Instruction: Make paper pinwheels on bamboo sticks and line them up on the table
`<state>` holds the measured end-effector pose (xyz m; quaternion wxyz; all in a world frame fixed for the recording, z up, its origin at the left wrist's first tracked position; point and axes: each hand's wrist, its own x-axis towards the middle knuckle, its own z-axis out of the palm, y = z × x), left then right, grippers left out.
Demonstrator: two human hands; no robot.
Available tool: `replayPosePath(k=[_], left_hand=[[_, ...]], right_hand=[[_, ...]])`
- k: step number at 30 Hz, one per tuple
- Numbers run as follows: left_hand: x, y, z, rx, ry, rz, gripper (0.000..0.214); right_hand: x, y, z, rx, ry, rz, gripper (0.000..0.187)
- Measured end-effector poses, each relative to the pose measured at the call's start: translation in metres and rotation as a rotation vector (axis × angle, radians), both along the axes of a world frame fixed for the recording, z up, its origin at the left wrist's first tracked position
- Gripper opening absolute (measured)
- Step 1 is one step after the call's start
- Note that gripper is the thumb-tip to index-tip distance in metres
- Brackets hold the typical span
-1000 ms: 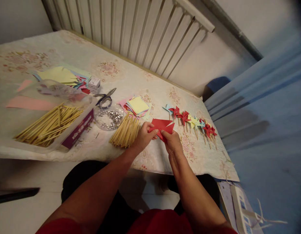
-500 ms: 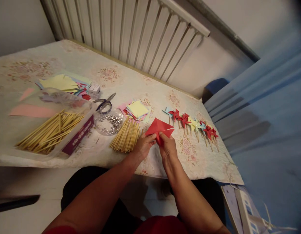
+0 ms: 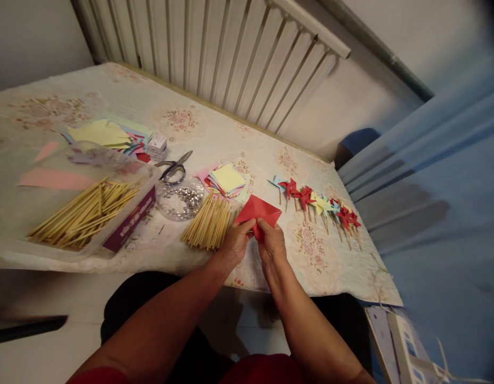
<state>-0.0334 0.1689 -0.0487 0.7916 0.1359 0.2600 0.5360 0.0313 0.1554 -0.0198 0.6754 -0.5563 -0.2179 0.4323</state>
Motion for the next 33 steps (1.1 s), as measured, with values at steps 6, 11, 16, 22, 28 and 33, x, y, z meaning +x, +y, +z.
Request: replayPosePath(k=[6,11,16,22,28,33], left_hand=[[0.0,0.001,0.0,-0.016,0.042,0.04,0.02],[0.0,0.002,0.003,0.034,0.063,0.024,0.02],[0.0,0.003,-0.003,0.052,0.203,-0.024,0.019],[0.003,0.005,-0.012,0.075,0.205,-0.045,0.02],[0.003,0.005,-0.017,0.101,0.194,-0.059,0.019],[0.001,0.006,-0.016,0.102,0.248,-0.06,0.017]], right_hand=[[0.0,-0.001,-0.001,0.001,0.015,0.054,0.026],[0.007,-0.002,0.002,-0.014,0.036,0.072,0.028],[0.015,0.0,0.002,0.001,0.001,0.058,0.027],[0.016,0.001,-0.003,0.026,-0.02,0.067,0.026],[0.013,0.0,-0.002,0.008,0.039,0.061,0.025],[0.018,-0.004,0.001,0.012,0.031,0.099,0.026]])
